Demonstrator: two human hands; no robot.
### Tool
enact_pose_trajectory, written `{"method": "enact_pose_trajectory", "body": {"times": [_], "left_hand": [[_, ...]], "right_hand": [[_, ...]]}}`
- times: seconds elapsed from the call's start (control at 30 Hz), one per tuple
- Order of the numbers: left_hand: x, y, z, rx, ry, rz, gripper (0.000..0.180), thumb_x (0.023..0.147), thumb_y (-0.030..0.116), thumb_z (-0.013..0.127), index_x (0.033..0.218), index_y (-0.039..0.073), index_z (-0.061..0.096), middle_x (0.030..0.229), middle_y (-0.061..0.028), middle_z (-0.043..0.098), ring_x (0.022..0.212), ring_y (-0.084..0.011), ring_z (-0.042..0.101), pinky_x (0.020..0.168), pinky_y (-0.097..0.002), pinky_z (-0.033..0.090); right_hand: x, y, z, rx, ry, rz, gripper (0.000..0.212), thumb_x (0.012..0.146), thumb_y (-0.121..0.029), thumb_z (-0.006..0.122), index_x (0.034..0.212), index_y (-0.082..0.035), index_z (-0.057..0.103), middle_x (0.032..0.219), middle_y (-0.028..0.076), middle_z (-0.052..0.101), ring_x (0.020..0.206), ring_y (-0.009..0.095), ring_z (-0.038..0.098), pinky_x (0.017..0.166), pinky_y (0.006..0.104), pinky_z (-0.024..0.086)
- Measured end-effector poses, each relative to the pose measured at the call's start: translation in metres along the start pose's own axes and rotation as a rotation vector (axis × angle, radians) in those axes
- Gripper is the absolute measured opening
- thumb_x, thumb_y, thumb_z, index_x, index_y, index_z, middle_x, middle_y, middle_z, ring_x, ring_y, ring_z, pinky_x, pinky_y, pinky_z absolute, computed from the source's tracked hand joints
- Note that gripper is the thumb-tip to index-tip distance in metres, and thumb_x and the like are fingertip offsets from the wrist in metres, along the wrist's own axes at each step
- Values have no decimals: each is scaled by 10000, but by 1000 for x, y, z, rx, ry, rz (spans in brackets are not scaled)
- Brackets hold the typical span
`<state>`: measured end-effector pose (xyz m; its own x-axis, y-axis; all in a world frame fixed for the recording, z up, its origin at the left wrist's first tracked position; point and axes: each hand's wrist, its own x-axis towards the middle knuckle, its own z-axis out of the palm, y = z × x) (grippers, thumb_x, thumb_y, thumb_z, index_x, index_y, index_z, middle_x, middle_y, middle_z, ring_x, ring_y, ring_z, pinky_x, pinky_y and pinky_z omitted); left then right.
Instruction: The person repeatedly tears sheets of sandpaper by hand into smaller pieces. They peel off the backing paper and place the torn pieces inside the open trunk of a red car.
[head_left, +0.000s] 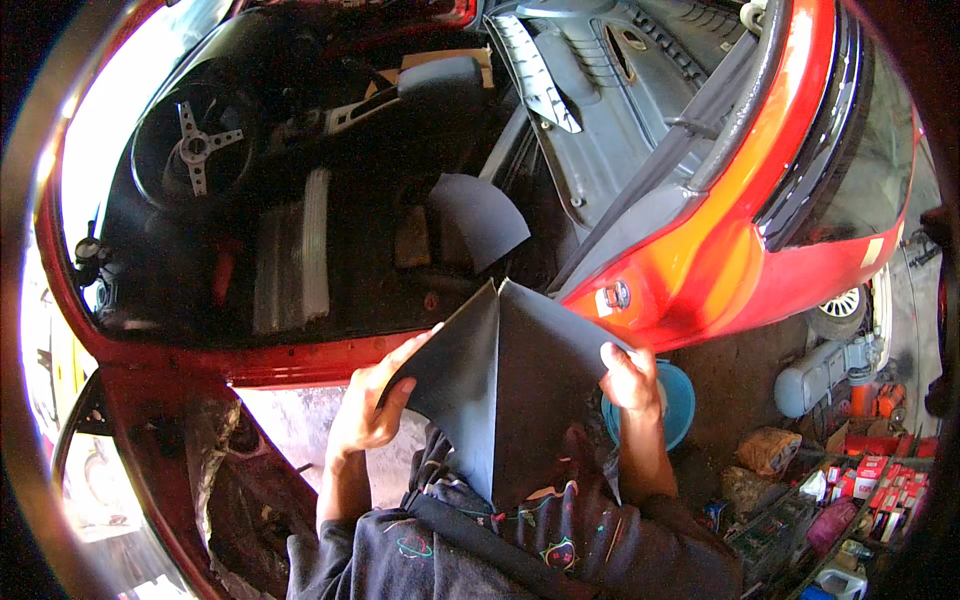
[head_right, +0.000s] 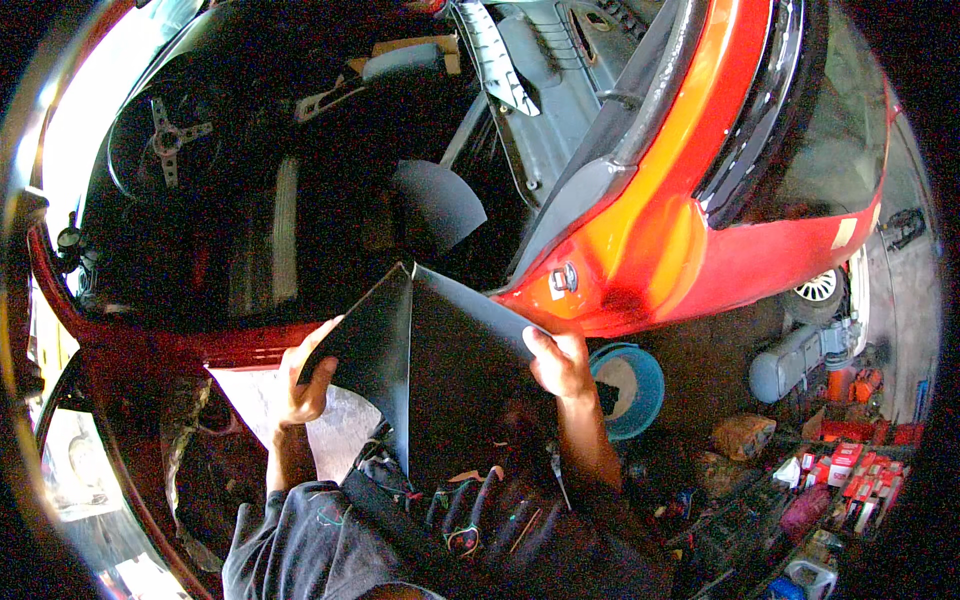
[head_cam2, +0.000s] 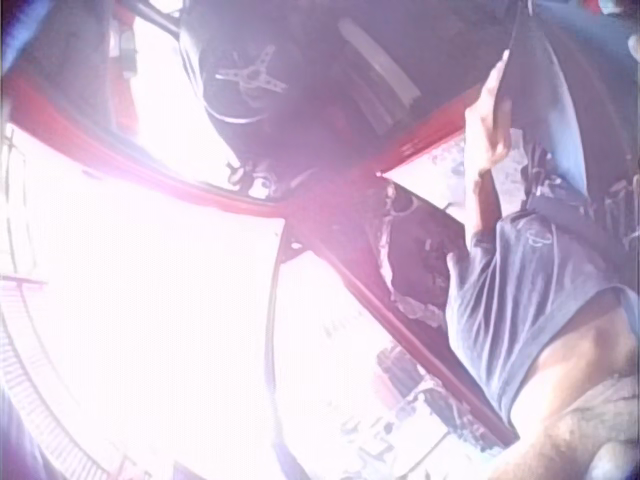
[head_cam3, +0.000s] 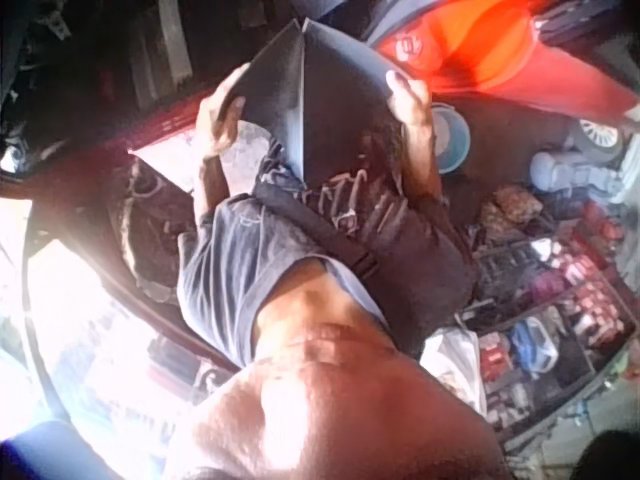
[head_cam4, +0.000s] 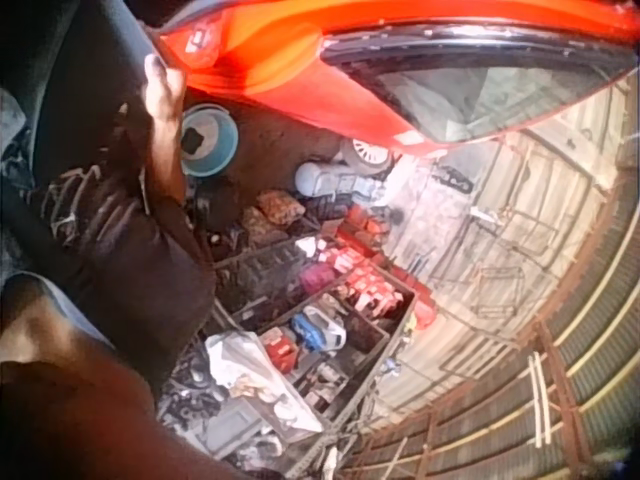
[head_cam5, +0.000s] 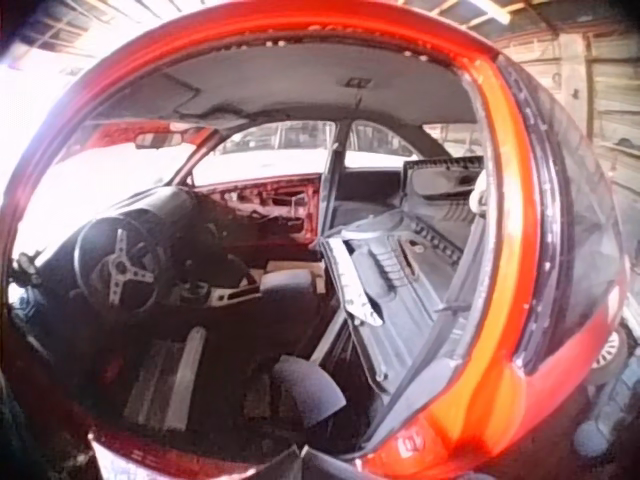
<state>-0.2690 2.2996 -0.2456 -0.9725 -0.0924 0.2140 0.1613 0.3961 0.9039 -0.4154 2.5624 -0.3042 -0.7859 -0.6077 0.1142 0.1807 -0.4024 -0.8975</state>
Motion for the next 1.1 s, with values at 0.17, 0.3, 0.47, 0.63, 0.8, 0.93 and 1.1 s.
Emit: {"method": "enact_pose_trajectory", "body": {"times": [0.17,0.3,0.47,0.63,0.8,0.93,1.1], "left_hand": [[3,-30,6,-415,1,68,483,831,118,549,1263,-40,405,1302,-189,435,1204,-278,421,1007,-371,299],[-11,-62,16,-877,22,-73,692,707,123,711,1289,-26,369,1277,-152,452,1187,-257,417,1003,-376,297],[-17,-81,41,-1029,218,-197,519,778,59,624,1246,-10,408,1196,-114,506,1087,-227,487,932,-365,369],[-28,-59,25,-692,295,-122,363,853,67,523,1193,-46,466,1152,-122,540,1054,-212,506,917,-324,370],[-44,-39,14,-458,281,-221,344,874,91,495,1194,-35,475,1131,-111,550,1057,-200,494,927,-315,352],[-42,-50,25,-735,426,-99,391,865,82,504,1239,-4,429,1173,-107,518,1087,-213,478,945,-345,344],[-42,-65,29,-1153,236,-48,586,736,90,684,1248,3,412,1213,-121,491,1133,-267,457,954,-423,356]], "right_hand": [[-7,29,-8,211,135,12,465,803,-173,625,1173,61,471,1113,126,570,1032,242,531,929,368,367],[-12,57,0,469,248,175,544,788,-94,612,1264,2,366,1213,107,495,1122,241,464,943,386,358],[-7,54,2,442,234,359,428,885,-114,471,1291,-58,348,1164,86,516,1081,230,478,913,380,381],[0,18,-13,-15,97,116,385,886,-138,480,1217,52,425,1180,114,515,1100,220,471,951,354,341],[-10,0,-11,-8,66,106,433,868,-141,506,1227,74,394,1235,160,470,1141,256,446,978,396,321],[-13,12,-14,102,92,28,539,805,-160,602,1242,63,379,1226,160,477,1137,269,450,979,406,320],[-17,41,-13,314,7,12,565,796,-178,629,1266,13,381,1154,85,531,1061,201,486,932,354,346]]}}
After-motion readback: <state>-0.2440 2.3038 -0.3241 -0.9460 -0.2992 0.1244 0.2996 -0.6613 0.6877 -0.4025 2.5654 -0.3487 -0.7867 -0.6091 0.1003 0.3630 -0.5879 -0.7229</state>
